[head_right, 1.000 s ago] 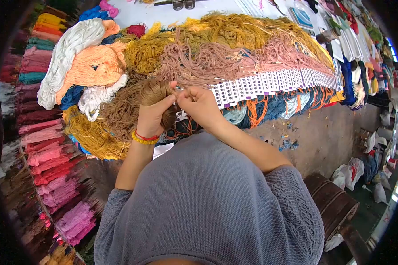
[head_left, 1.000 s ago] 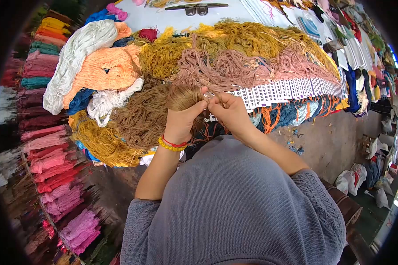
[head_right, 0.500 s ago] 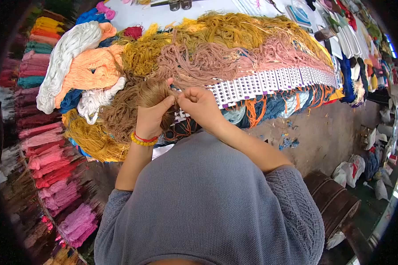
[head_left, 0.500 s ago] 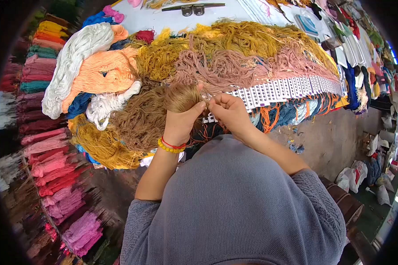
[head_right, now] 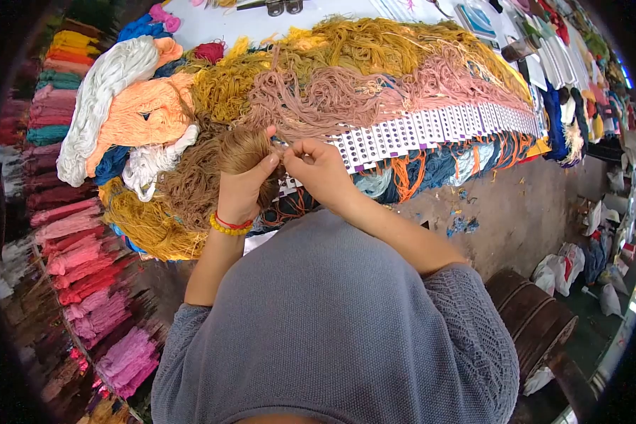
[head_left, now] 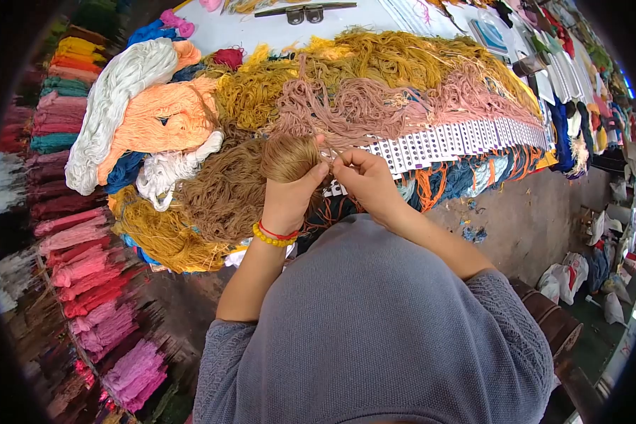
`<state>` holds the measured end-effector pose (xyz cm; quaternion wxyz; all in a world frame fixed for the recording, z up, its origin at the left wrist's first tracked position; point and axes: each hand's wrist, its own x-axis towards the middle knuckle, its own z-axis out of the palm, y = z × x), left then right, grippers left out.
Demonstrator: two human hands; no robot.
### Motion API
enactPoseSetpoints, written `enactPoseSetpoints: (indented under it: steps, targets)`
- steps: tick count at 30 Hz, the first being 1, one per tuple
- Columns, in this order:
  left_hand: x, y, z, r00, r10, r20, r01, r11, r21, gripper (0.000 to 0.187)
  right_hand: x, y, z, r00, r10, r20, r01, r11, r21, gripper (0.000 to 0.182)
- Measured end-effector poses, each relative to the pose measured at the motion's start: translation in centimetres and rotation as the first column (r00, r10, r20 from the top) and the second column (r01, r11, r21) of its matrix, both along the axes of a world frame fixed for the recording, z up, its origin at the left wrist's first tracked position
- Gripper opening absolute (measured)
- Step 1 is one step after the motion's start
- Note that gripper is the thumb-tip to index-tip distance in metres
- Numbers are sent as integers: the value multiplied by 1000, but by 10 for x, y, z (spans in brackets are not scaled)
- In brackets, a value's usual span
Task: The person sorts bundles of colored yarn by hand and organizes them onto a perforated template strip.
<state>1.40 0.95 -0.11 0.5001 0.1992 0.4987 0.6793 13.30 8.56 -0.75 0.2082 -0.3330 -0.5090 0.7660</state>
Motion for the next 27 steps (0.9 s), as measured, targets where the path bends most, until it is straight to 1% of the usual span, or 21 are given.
enactPoseSetpoints:
  steps: [3, 6, 9, 12, 14, 18, 20, 24, 26, 27]
  targets:
    - [1, 0, 1, 1000, -13, 0, 13, 1000, 7, 33, 1, -1, 1, 1000, -17, -24, 17, 1000, -5, 10]
    - [2, 1, 3, 1000, 21, -2, -21, 1000, -6, 32, 1, -1, 3, 1000, -30, -4, 30, 999, -20, 10]
    - [1, -1, 1, 1000, -10, -7, 10, 1000, 2, 32, 1, -2, 0, 999, -34, -9, 34, 999, -8, 10]
    - [0, -3, -1, 1000, -8, 11, 8, 999, -35, 30, 0, -3, -1, 998, -52, -20, 51, 998, -32, 10]
    - [0, -4, -2, 1000, -21, -19, 20, 999, -29, 29, 1, -4, -2, 998, -66, -21, 64, 994, -83, 9]
    - [-3, -5, 0, 999, -22, -41, 21, 1000, -22, 28, 0, -7, -3, 995, -98, -30, 95, 991, -93, 10]
    - [-9, -7, -3, 991, -76, 107, 78, 997, -16, 28, 1, -6, -3, 989, -121, -85, 100, 970, -223, 11]
    - [-9, -7, 2, 988, -69, 135, 71, 997, -11, 30, -1, -8, -4, 990, -117, -82, 102, 980, -171, 12]
    - [-4, -6, 3, 998, -20, 64, 21, 1000, -10, 34, 0, -6, -6, 998, -45, 34, 46, 998, -42, 10]
    - [-3, -6, 2, 998, -19, 64, 20, 1000, -10, 34, 0, -6, -6, 998, -44, 34, 46, 998, -42, 10]
